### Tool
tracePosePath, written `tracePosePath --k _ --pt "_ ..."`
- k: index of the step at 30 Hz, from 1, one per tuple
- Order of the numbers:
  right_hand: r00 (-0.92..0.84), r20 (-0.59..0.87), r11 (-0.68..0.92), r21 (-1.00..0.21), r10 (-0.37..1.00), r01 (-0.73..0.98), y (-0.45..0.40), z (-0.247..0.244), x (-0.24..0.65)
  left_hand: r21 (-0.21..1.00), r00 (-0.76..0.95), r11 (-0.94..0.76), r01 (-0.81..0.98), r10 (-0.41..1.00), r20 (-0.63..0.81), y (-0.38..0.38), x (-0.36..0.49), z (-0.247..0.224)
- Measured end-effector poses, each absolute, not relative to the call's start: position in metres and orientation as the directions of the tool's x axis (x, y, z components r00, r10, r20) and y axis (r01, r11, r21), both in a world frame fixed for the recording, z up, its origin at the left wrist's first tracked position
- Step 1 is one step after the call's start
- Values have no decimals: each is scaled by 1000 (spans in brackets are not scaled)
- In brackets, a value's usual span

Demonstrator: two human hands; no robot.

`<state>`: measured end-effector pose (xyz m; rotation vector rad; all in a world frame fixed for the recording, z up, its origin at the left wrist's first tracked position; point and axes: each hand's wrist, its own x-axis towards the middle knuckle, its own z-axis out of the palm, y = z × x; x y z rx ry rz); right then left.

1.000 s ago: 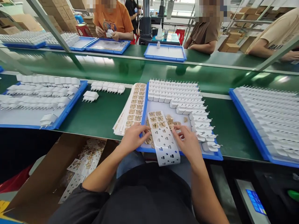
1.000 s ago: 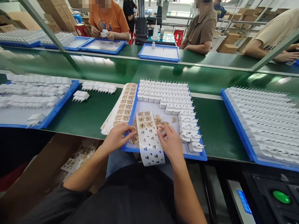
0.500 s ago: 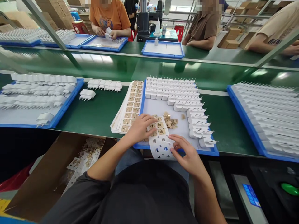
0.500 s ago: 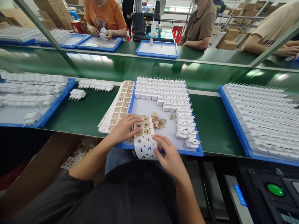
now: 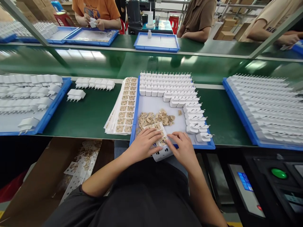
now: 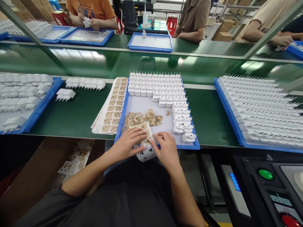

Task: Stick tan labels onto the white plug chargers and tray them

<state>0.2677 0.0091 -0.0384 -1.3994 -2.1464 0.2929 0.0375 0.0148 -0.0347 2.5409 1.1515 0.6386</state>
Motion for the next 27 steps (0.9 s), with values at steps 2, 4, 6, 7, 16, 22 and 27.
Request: tracePosePath --k 2,4,6,7,16,22,27 --pt "-321 326 441 -428 889 788 9 -41 264 392 586 -654 647 756 293 13 38 -37" --pt "-339 325 456 -416 883 787 7 -41 262 357 596 -668 652 744 303 11 39 -41" --pt "-353 304 457 -422 885 783 5 -40 261 326 604 -675 662 738 301 11 39 -44" --pt "-356 285 451 -430 890 782 4 -39 260 312 605 -674 670 739 296 10 39 -46" --pt "-322 235 399 -552 917 732 -2 -34 257 219 628 -675 705 737 249 7 37 -49" --pt "-268 253 369 -601 929 709 3 -36 252 225 635 -664 713 748 193 6 39 -44" --pt "-252 343 424 -694 905 581 6 -27 255 228 599 -611 759 791 124 10 39 -38"
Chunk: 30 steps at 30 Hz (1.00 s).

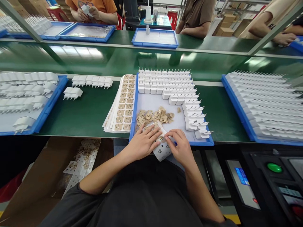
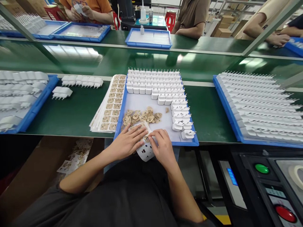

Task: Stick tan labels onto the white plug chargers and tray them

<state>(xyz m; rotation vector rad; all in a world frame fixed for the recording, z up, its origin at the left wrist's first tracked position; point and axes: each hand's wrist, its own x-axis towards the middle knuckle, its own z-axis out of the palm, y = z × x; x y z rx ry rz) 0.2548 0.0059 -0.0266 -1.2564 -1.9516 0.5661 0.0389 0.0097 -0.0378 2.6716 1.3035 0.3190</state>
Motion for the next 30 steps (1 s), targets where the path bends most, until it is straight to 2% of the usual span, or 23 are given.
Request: tracePosePath --k 3,7,12,16,21,25,30 --pt "-157 369 401 -815 916 418 1 -22 271 218 596 -607 764 794 121 15 34 -36" --pt "97 315 269 -908 944 322 -8 -26 296 228 616 -640 734 769 173 24 26 -37" --pt "273 263 178 -937 925 299 -15 -33 313 208 500 -554 806 825 263 36 24 -39" --pt "343 279 180 -939 897 294 -18 -37 318 223 508 -569 792 815 278 40 34 -34" --pt "326 301 200 -930 896 310 -24 -44 314 304 542 -642 703 762 355 42 59 -29" --pt "141 299 253 -928 944 274 -32 -50 309 367 598 -679 635 734 322 45 72 -32" --pt "12 278 269 -939 961 214 -41 -54 312 479 502 -630 611 777 380 50 68 -33"
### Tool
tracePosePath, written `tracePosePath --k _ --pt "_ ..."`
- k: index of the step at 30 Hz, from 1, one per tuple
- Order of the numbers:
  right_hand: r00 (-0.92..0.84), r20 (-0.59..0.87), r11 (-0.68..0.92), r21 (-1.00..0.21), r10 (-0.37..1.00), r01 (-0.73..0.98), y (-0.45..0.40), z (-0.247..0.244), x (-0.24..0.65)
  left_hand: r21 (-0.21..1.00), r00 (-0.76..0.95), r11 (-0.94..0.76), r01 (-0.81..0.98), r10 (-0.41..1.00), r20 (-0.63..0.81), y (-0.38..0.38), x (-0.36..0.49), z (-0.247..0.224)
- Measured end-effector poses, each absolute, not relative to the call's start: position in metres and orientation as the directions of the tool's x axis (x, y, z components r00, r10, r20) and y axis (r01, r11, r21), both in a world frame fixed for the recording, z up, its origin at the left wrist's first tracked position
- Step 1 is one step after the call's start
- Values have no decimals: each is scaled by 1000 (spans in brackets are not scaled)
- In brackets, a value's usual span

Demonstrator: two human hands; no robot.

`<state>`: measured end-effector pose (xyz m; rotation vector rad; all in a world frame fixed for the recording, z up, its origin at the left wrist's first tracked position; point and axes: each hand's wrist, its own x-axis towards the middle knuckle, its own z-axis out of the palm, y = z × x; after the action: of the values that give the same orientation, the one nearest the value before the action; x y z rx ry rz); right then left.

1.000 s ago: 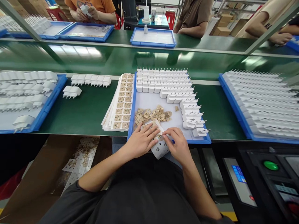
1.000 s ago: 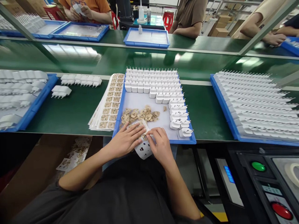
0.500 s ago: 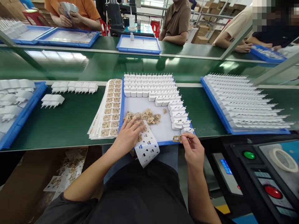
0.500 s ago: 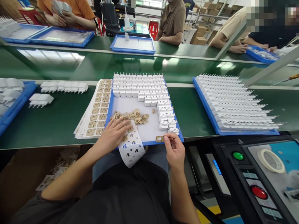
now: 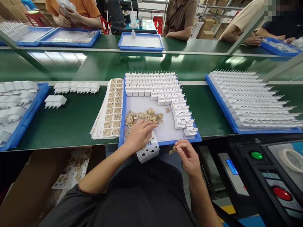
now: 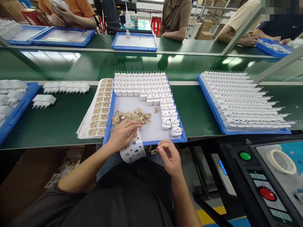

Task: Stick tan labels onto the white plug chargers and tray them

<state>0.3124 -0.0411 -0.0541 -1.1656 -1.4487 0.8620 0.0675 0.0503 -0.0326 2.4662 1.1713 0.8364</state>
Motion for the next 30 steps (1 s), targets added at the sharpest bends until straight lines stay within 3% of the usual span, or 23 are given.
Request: tracePosePath --k 5,11,18,23,25,27,30 --pt "-215 194 240 -946 957 218 -45 -52 314 536 457 -582 611 813 362 47 62 -31" --pt "-33 278 280 -950 960 139 -42 -45 320 587 473 -608 535 791 389 43 67 -3" --pt "194 357 320 -926 914 198 -38 -37 330 219 722 -773 595 634 276 80 148 23" --pt "249 366 298 -915 897 274 -39 -38 329 108 771 -810 576 582 257 98 190 2" --pt "257 367 291 -912 894 291 -38 -38 328 129 767 -814 566 577 279 98 188 0" --pt "269 371 294 -912 889 288 -36 -37 327 229 754 -812 537 584 302 94 176 8" --pt "258 378 320 -917 889 240 -32 -35 320 555 667 -710 433 667 332 82 143 25"
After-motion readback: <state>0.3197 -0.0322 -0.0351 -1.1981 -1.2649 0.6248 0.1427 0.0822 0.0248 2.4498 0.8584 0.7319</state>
